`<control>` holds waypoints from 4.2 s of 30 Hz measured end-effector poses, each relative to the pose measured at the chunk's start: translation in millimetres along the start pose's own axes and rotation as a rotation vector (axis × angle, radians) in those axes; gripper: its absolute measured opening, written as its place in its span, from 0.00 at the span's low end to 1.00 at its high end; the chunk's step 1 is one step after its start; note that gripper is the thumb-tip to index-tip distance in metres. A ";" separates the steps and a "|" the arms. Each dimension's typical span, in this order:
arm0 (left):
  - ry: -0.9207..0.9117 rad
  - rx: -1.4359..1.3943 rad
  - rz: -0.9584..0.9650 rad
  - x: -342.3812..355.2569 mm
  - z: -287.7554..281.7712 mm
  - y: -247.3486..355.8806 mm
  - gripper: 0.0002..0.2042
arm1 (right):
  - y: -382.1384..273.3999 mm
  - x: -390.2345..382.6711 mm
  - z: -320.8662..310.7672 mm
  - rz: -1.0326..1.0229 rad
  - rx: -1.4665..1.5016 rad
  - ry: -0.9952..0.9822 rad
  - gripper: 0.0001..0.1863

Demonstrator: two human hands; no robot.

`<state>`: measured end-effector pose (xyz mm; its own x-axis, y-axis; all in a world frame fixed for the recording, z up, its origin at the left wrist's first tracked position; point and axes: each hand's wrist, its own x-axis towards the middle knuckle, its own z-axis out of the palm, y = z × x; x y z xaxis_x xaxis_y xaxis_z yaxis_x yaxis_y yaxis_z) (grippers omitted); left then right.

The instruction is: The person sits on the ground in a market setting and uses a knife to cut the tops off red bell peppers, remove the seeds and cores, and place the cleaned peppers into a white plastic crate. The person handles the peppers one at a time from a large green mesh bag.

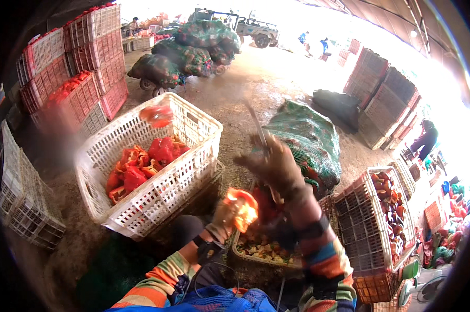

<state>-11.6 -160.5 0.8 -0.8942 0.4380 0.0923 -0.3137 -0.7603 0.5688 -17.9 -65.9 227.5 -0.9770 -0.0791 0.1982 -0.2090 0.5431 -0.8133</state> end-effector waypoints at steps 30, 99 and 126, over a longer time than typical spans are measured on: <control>0.401 1.134 0.467 16.2 75.5 25.5 0.06 | 261.4 -229.4 -6.8 0.750 0.726 0.818 0.27; 0.523 -0.431 -0.211 22.9 39.8 -83.1 0.13 | 263.5 -168.3 17.1 0.672 0.946 0.547 0.08; 0.101 0.358 -0.112 5.8 60.9 -89.6 0.08 | 181.6 -167.9 0.8 0.171 -0.256 0.107 0.26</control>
<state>30.8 -60.7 0.2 -0.8932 0.4459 -0.0576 -0.2961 -0.4870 0.8216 108.2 45.3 46.1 -0.9839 0.1125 0.1387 -0.0116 0.7348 -0.6782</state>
